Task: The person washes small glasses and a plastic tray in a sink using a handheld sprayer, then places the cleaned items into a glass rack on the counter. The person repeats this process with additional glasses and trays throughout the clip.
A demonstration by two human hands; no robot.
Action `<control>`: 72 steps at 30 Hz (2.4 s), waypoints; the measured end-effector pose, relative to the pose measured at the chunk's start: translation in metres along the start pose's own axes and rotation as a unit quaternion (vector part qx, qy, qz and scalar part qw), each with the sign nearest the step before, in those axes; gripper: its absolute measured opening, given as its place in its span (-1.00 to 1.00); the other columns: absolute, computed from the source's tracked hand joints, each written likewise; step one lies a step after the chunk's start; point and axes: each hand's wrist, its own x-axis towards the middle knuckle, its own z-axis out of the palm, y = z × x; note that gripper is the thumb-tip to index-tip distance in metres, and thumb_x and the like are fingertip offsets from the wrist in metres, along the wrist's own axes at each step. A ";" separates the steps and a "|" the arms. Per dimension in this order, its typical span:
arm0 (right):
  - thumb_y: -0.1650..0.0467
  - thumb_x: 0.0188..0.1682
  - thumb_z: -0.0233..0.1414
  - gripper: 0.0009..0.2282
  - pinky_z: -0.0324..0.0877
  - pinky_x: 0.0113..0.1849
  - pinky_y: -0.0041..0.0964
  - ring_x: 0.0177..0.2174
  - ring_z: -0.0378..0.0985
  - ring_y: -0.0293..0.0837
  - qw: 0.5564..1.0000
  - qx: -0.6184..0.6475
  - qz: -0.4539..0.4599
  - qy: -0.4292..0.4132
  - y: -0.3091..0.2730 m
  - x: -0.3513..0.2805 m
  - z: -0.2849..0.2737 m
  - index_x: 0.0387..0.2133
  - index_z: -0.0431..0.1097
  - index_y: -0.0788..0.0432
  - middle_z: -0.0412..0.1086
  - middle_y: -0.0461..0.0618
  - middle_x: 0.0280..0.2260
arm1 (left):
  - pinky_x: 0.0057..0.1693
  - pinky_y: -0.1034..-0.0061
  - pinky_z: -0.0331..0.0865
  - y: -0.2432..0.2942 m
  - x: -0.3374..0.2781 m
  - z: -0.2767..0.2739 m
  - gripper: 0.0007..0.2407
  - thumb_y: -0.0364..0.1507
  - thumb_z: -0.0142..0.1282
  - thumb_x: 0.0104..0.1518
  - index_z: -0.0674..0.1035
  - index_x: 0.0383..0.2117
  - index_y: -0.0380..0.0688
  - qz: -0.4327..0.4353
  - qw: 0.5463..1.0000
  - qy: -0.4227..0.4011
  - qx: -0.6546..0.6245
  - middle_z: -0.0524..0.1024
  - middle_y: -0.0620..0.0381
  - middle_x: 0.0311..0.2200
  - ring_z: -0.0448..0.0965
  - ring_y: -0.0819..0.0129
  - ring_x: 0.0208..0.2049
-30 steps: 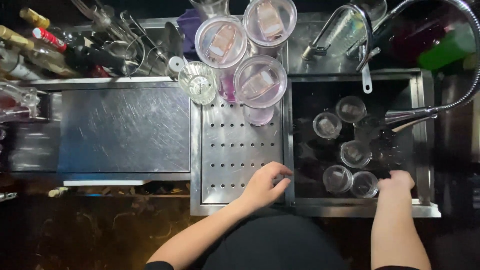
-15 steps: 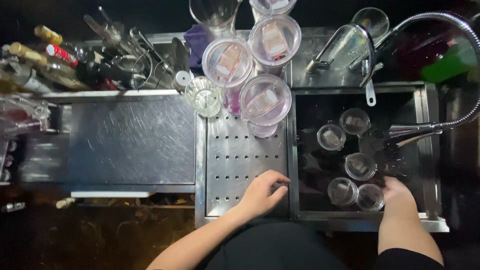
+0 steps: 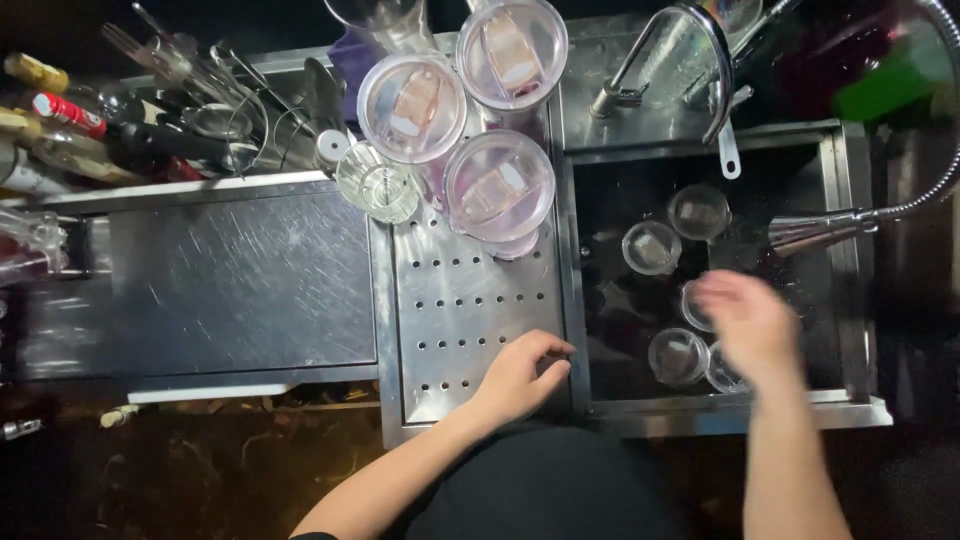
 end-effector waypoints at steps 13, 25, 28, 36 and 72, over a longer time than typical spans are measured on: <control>0.23 0.19 -0.20 -0.46 0.01 0.25 0.27 0.28 0.13 0.15 0.901 0.145 0.392 -0.114 0.077 0.019 0.170 0.39 -0.02 0.23 0.13 0.24 0.29 | -0.05 0.28 0.58 0.009 -0.016 0.002 -0.84 -0.47 0.17 0.19 0.65 -0.14 -0.12 -0.037 0.999 0.001 0.025 0.63 -0.05 -0.25 0.67 -0.01 -0.14; 0.28 -0.04 -0.11 -0.33 0.22 0.12 -0.02 0.15 0.30 0.17 0.849 0.159 0.504 -0.025 0.034 0.028 0.175 0.40 -0.09 0.19 0.17 0.20 0.25 | -0.02 0.43 0.41 0.016 -0.006 0.001 -0.81 -0.38 0.05 0.19 0.62 -0.13 -0.03 -0.079 0.994 -0.028 0.067 0.60 0.17 -0.19 0.57 0.30 -0.22; 0.33 -0.04 -0.08 -0.37 0.31 -0.07 -0.10 -0.04 0.39 0.07 0.863 0.135 0.487 -0.002 -0.002 0.030 0.166 0.39 0.01 0.12 0.24 0.11 0.20 | -0.04 0.44 0.40 0.018 -0.004 -0.003 -0.81 -0.37 0.05 0.19 0.62 -0.12 -0.02 -0.084 0.994 -0.035 0.067 0.59 0.17 -0.20 0.56 0.31 -0.24; 0.30 -0.21 0.32 -0.50 0.34 -0.01 -0.17 -0.12 0.41 -0.10 0.824 0.258 0.429 0.265 0.001 0.026 0.152 -0.09 0.16 0.00 0.31 -0.04 -0.05 | 0.02 0.41 0.43 0.007 -0.002 -0.006 -0.76 -0.35 0.07 0.19 0.60 -0.05 -0.04 -0.104 0.993 -0.018 0.062 0.61 0.19 -0.15 0.60 0.30 -0.16; 0.32 -0.12 0.23 -0.52 0.16 0.08 0.27 0.17 0.23 0.29 0.899 -0.365 -0.243 -0.018 -0.012 0.041 0.120 0.11 0.36 0.08 0.21 0.24 0.14 | 0.00 0.21 0.53 -0.005 -0.009 -0.010 -0.83 -0.42 0.14 0.20 0.64 -0.12 -0.07 -0.059 0.997 0.033 0.024 0.63 0.00 -0.23 0.66 -0.01 -0.12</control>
